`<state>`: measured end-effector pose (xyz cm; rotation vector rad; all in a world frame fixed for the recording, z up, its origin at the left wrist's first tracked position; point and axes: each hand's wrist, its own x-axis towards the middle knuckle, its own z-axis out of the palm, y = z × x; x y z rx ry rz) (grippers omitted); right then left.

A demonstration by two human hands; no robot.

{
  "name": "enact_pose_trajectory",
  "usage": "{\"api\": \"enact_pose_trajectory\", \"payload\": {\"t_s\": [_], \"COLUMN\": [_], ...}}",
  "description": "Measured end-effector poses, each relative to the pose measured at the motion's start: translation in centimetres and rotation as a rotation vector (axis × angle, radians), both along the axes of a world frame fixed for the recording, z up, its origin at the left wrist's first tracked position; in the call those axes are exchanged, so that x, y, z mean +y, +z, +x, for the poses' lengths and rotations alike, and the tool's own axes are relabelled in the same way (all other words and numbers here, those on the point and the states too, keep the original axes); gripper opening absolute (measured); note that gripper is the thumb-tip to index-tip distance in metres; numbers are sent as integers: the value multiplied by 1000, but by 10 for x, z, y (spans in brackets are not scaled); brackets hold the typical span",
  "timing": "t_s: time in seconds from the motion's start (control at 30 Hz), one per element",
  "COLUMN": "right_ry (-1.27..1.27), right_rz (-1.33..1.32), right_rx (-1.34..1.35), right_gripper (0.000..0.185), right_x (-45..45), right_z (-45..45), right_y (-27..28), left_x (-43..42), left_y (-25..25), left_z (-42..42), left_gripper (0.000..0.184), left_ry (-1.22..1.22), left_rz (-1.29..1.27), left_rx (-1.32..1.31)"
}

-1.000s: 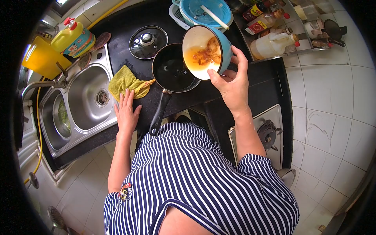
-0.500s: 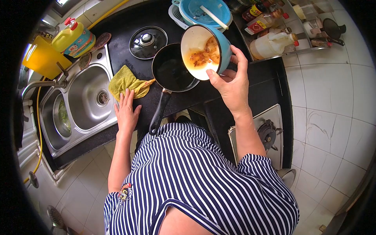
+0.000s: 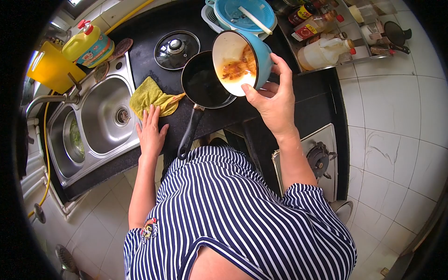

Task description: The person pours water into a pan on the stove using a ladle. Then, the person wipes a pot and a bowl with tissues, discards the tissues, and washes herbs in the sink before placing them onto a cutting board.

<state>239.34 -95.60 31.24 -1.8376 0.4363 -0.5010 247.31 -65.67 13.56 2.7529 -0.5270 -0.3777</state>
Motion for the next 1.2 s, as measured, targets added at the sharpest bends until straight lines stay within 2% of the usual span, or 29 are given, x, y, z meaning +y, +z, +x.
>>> {"api": "enact_pose_trajectory", "payload": {"t_s": [0.53, 0.6, 0.73, 0.8, 0.83, 0.87, 1.0, 1.2], "right_ry": [33, 27, 37, 41, 48, 55, 55, 45], "right_rz": [-4, 8, 9, 3, -6, -16, -28, -47], "right_rx": [4, 11, -13, -16, -22, -30, -25, -7], "right_gripper": [79, 79, 78, 78, 78, 78, 78, 80], "right_x": [9, 10, 12, 12, 12, 12, 14, 15], "right_z": [6, 7, 8, 7, 7, 7, 7, 6], "right_y": [4, 4, 4, 3, 3, 2, 0, -4], "left_x": [0, -2, -23, -32, -40, -46, -73, -100], "left_y": [4, 7, 75, 99, 113, 128, 139, 131], "left_z": [3, 6, 7, 4, 0, -1, -4, -8], "left_gripper": [69, 57, 45, 44, 48, 51, 61, 65], "left_ry": [3, 132, 260, 167, 158, 102, -88, -187], "left_rz": [-12, -179, -306, -639, -785, -788, -675, -519], "left_rx": [34, 19, -52, 99, 283, 396, 360, 128]}}
